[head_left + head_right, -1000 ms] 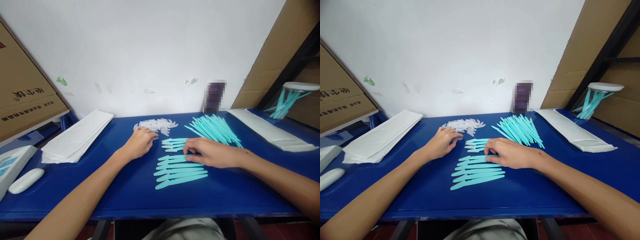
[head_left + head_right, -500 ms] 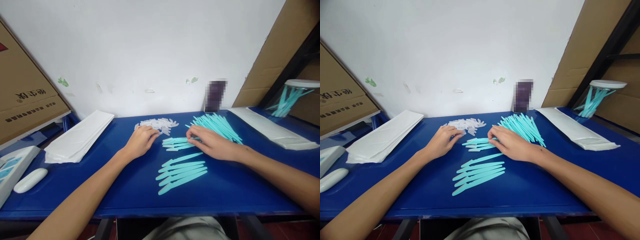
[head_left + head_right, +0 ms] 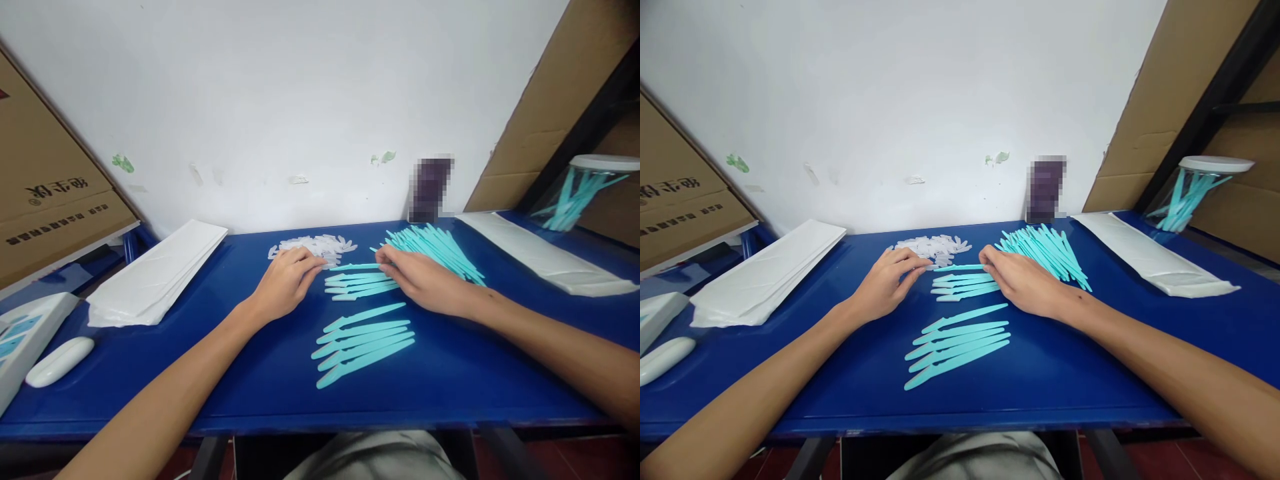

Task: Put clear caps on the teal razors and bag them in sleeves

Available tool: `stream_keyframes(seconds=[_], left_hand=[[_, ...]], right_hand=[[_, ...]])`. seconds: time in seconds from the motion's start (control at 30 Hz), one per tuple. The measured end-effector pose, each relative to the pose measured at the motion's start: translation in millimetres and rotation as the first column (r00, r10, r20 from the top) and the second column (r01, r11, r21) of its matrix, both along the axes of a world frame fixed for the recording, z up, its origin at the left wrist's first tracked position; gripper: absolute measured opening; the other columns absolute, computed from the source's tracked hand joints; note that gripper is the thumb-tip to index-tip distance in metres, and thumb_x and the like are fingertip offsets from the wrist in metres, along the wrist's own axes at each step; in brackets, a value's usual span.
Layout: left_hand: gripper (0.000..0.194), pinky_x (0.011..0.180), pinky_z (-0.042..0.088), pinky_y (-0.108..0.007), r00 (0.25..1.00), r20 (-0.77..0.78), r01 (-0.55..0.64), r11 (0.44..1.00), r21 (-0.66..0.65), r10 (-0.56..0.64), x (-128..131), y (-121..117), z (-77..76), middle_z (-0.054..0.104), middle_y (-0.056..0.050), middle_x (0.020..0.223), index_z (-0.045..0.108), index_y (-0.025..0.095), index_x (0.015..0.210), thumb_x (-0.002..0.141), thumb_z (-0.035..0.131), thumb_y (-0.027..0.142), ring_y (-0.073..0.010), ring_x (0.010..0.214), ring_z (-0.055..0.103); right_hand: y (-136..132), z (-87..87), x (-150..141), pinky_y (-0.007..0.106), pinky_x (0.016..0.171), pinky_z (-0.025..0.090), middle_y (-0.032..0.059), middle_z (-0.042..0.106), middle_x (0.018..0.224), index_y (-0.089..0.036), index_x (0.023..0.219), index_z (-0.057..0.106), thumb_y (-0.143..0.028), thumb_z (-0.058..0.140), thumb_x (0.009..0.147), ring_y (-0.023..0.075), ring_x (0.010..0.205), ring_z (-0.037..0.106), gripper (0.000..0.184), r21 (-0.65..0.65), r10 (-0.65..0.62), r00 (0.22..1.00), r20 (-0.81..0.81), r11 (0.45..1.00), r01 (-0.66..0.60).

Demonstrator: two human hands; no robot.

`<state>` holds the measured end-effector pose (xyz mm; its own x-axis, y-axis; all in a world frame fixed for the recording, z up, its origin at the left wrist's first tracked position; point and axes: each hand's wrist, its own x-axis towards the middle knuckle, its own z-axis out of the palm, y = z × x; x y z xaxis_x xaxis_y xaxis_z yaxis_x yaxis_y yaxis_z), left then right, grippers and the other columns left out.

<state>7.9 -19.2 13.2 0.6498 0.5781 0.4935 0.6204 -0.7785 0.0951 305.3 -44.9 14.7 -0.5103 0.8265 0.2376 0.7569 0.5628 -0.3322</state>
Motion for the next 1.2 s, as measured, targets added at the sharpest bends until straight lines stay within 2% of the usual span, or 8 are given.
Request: stream_keyframes(seconds=[0.17,0.37,0.9,1.2], left_hand=[[0.034,0.085,0.042,-0.036,1.000,-0.022,0.005,1.000,-0.007,-0.006,2.7,-2.3,-0.7,0.067,-0.008,0.100,0.067,0.020,0.118,0.107,0.036,0.029,-0.0218,0.096,0.061],[0.031,0.084,0.042,-0.037,0.999,0.024,-0.044,0.999,0.003,0.044,1.6,1.0,-2.7,0.068,-0.007,0.100,0.068,0.019,0.117,0.105,0.041,0.028,-0.0224,0.095,0.062],[0.031,0.083,0.041,-0.036,1.000,0.006,0.010,1.000,-0.018,-0.010,2.9,-2.4,-1.5,0.066,-0.007,0.101,0.067,0.019,0.119,0.105,0.040,0.025,-0.0216,0.096,0.060],[0.029,0.081,0.042,-0.037,1.000,0.011,0.015,1.000,0.024,-0.015,4.6,-4.9,0.3,0.064,-0.007,0.097,0.069,0.018,0.115,0.104,0.043,0.023,-0.0216,0.089,0.056]], right_hand=[[-1.9,2.7,-1.4,0.033,0.060,0.034,0.0040,0.062,0.082,-0.023,0.103,0.045,-0.037,0.032,0.105,0.0206,0.067,0.055,0.019,0.019,-0.008,1.000,-0.021,1.000,0.009],[-3.6,4.5,-2.5,0.033,0.061,0.035,0.0051,0.064,0.084,-0.023,0.102,0.044,-0.036,0.030,0.105,0.0208,0.068,0.056,0.020,0.021,-0.010,1.000,0.001,1.000,0.010],[-2.0,1.8,-2.3,0.033,0.062,0.033,0.0024,0.059,0.079,-0.023,0.100,0.041,-0.036,0.029,0.105,0.0204,0.068,0.054,0.018,0.044,-0.043,0.999,0.008,0.998,0.043],[-2.5,3.4,-1.5,0.032,0.061,0.032,0.0024,0.060,0.078,-0.023,0.100,0.041,-0.037,0.029,0.105,0.0207,0.065,0.054,0.019,0.086,-0.071,0.997,0.029,0.994,0.069]])
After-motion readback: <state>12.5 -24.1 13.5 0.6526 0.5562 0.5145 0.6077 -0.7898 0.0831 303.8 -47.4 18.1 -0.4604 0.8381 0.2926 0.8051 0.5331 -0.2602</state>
